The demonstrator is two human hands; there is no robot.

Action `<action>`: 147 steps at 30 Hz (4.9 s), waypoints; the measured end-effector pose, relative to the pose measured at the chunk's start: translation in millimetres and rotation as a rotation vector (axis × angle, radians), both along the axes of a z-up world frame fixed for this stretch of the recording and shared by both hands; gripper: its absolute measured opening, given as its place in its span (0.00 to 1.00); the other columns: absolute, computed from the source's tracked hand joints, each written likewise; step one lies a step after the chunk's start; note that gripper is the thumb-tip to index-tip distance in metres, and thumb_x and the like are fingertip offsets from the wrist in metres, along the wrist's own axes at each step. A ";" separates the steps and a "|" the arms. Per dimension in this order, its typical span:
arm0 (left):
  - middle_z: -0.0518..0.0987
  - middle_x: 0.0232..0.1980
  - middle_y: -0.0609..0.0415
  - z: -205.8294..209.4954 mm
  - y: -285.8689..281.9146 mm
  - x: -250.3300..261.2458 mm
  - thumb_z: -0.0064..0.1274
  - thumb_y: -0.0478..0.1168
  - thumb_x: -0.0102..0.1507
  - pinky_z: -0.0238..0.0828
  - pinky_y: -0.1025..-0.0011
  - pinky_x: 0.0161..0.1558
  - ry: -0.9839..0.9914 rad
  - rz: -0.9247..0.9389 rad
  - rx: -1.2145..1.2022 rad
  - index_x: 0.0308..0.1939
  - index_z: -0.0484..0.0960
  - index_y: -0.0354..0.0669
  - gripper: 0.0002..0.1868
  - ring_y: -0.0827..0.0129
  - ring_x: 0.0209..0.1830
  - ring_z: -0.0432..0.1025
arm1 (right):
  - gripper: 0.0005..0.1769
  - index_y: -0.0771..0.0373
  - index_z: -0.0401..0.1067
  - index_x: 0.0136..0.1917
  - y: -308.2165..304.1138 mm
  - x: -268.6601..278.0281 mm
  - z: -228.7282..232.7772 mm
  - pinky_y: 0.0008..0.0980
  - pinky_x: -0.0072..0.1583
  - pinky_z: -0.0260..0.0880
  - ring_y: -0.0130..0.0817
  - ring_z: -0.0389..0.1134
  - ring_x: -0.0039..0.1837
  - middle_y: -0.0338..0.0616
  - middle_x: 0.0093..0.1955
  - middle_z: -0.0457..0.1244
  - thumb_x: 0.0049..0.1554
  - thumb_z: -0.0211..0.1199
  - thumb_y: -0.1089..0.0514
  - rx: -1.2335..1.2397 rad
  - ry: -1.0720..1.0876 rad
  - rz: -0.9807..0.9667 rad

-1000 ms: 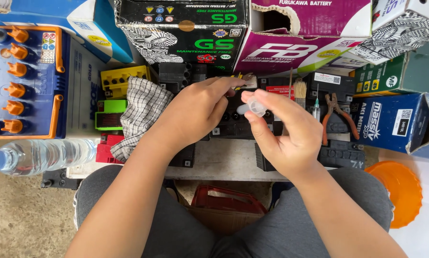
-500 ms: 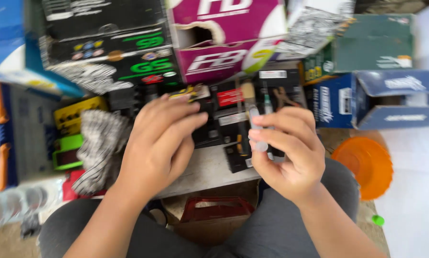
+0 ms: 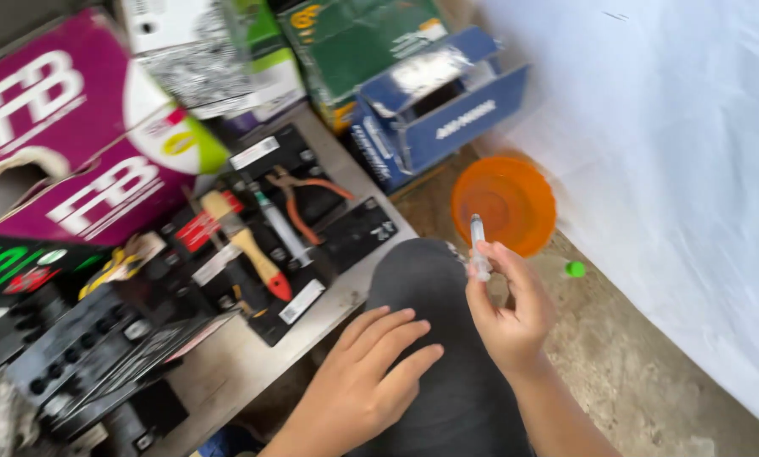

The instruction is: Filling a motorcycle battery with electrolyte liquid using a plastic syringe

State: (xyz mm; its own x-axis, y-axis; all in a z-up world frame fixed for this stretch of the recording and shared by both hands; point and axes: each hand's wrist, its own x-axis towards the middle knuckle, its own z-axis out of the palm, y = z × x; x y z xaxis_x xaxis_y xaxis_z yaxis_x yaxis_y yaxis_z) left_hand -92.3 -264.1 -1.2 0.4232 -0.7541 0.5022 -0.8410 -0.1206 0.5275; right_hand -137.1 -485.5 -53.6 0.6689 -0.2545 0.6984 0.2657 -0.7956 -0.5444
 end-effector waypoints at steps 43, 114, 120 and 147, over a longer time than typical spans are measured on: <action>0.64 0.75 0.44 -159.8 -288.9 67.2 0.40 0.33 0.69 0.62 0.55 0.63 0.122 -0.087 1.222 0.76 0.62 0.38 0.29 0.52 0.72 0.61 | 0.46 0.45 0.45 0.83 -160.4 27.6 -193.0 0.35 0.61 0.73 0.39 0.72 0.61 0.35 0.64 0.69 0.59 0.63 0.65 0.282 0.780 -0.178; 0.83 0.43 0.43 -144.8 -274.5 83.4 0.43 0.32 0.67 0.54 0.34 0.71 0.420 -0.135 1.118 0.58 0.79 0.29 0.18 0.49 0.48 0.78 | 0.22 0.47 0.56 0.50 -169.0 37.8 -229.2 0.33 0.47 0.69 0.35 0.72 0.31 0.34 0.28 0.69 0.57 0.67 0.41 -0.358 0.715 -0.470; 0.83 0.44 0.44 -133.2 -271.7 85.7 0.42 0.32 0.67 0.55 0.33 0.71 0.425 -0.158 1.134 0.58 0.79 0.30 0.18 0.50 0.49 0.78 | 0.22 0.47 0.55 0.50 -164.8 38.5 -228.7 0.34 0.47 0.68 0.34 0.73 0.32 0.31 0.32 0.71 0.58 0.67 0.41 -0.348 0.721 -0.492; 0.79 0.41 0.42 -89.3 -167.3 36.4 0.57 0.42 0.58 0.71 0.54 0.44 -0.194 0.268 0.415 0.50 0.82 0.36 0.19 0.46 0.44 0.79 | 0.13 0.59 0.80 0.50 -92.4 24.9 -134.1 0.41 0.55 0.71 0.47 0.66 0.52 0.44 0.47 0.63 0.51 0.74 0.68 -0.089 0.240 -0.304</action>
State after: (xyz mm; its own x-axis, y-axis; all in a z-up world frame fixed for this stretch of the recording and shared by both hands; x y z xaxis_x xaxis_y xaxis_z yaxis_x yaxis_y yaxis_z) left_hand -55.9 -431.4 -90.5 0.5575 -0.7842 0.2725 -0.8293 -0.5105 0.2275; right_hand -112.2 -578.0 -187.6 0.7193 -0.4116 0.5597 -0.1152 -0.8651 -0.4882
